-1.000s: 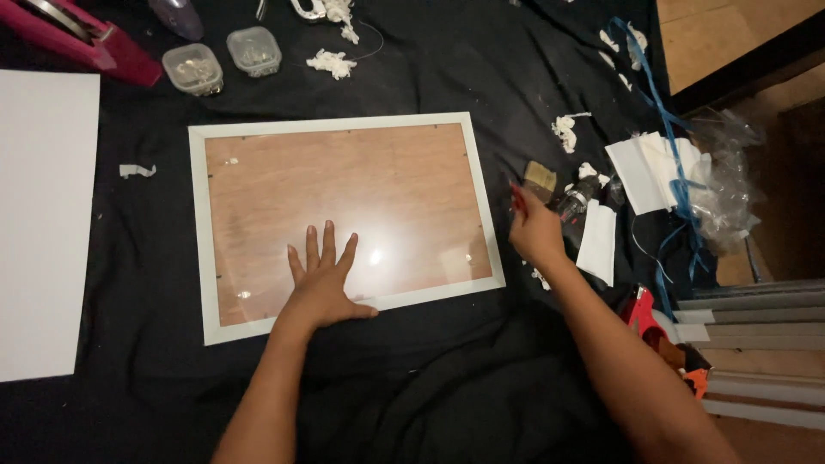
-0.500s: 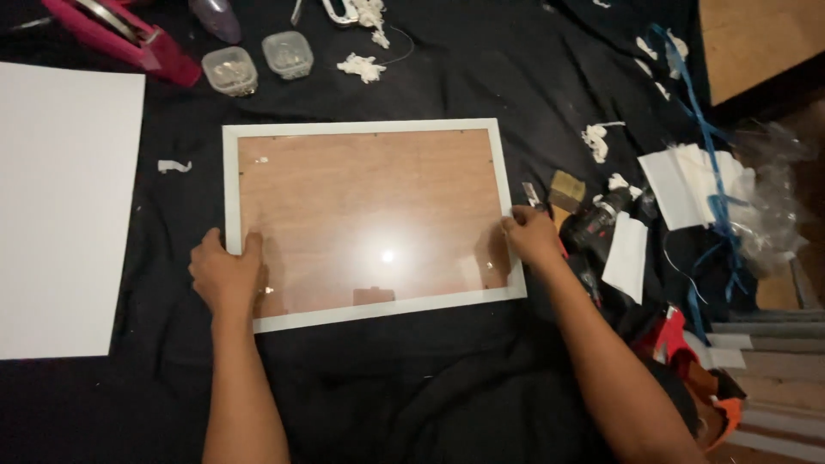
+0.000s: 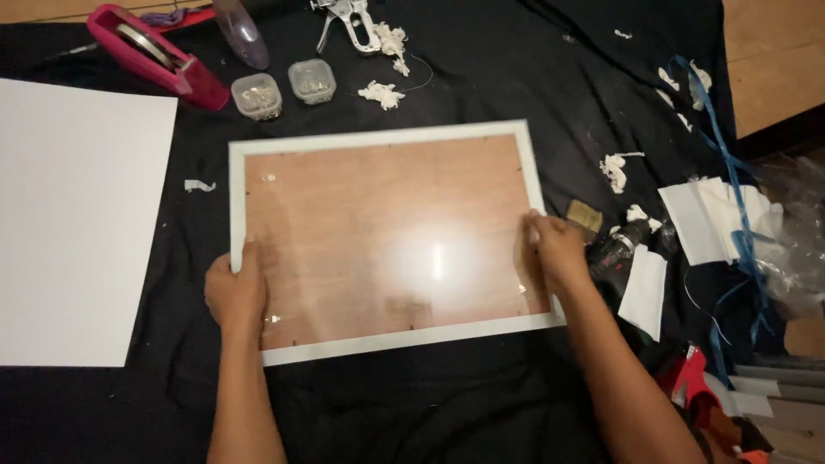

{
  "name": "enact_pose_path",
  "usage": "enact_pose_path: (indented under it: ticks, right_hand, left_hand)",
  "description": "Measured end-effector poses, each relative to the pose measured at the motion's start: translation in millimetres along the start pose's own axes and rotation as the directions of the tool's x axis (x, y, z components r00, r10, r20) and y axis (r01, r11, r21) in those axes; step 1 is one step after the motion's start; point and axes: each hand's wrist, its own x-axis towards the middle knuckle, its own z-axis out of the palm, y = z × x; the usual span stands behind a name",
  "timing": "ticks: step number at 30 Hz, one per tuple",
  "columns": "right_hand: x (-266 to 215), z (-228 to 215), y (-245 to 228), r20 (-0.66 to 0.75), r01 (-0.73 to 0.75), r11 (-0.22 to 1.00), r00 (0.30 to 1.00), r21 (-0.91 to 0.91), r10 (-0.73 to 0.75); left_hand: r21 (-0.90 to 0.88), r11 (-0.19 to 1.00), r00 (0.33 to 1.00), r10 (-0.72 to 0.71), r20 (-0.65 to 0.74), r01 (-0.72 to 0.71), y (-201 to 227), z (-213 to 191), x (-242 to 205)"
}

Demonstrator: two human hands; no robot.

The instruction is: Measuring and attaching a hanging wire to the back of a wooden picture frame by threading it through eyelets.

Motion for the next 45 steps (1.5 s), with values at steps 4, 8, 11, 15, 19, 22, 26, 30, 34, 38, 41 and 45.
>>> enact_pose_path:
  ticks: [4, 8, 11, 15, 19, 22, 26, 30, 34, 38, 41, 45]
  right_hand:
    - [-34.5, -31.2, -39.2, -0.145, 0.357, 0.933, 0.927, 0.046, -0.347]
    - [-34.0, -65.6, -43.6, -0.250, 0.451, 0.889, 0.872, 0.081, -0.420]
    - [-33.4, -92.6, -48.2, -0.080, 0.417, 0.884, 0.909, 0.209, -0.410]
    - [-53.8, -107.4, -62.7, 0.091, 0.184, 0.700, 0.937, 0.690, -0.337]
    - [19.1, -117.7, -16.7, 0.269, -0.053, 0.941, 0.962, 0.333, -0.041]
    - [-5.6, -115.6, -31.1, 0.371, 0.021, 0.963, 0.920, 0.267, -0.123]
    - [7.1, -92.2, -13.1, 0.370, 0.063, 0.933, 0.907, 0.354, -0.201]
    - [1.5, -73.8, -15.6, 0.447, -0.175, 0.839, 0.890, 0.516, -0.090]
    - [8.0, -73.2, -17.0, 0.432, -0.143, 0.843, 0.895, 0.518, -0.114]
    - [10.5, -78.7, -16.2, 0.448, -0.111, 0.872, 0.884, 0.476, -0.133]
    - [4.2, -81.6, -21.7, 0.411, -0.069, 0.875, 0.899, 0.479, -0.154]
    - [-6.5, -84.0, -32.3, 0.420, -0.085, 0.876, 0.897, 0.475, -0.141]
  left_hand:
    - [-0.161, 0.915, 0.902, 0.312, -0.297, -0.369, -11.1, -2.9, -0.5]
    - [-0.299, 0.803, 0.823, 0.365, -0.436, -0.515, 16.9, -29.8, -21.3]
    - [-0.571, 0.606, 0.829, 0.463, -0.313, -0.554, 27.6, -49.9, -29.9]
    - [-0.879, 0.310, 0.895, 0.382, -0.233, -0.361, 24.4, -51.1, -28.9]
    - [-0.919, 0.265, 0.911, 0.370, -0.184, -0.293, 28.0, -43.2, -17.2]
    - [-0.936, 0.277, 0.924, 0.368, -0.107, -0.219, 15.0, -40.4, -12.1]
    - [-0.945, 0.292, 0.929, 0.368, -0.030, -0.147, -19.1, -38.4, -16.0]
    - [-0.944, 0.330, 0.939, 0.333, 0.084, -0.032, -26.5, -31.0, -4.2]
    - [-0.931, 0.355, 0.944, 0.274, 0.185, 0.080, -27.7, -22.3, 5.2]
    - [-0.919, 0.365, 0.942, 0.229, 0.245, 0.150, -25.6, -18.7, 22.7]
    - [-0.898, 0.373, 0.928, 0.190, 0.319, 0.232, -28.2, -15.1, 31.4]
    - [-0.854, 0.372, 0.888, 0.139, 0.438, 0.363, -44.5, -9.6, 34.6]
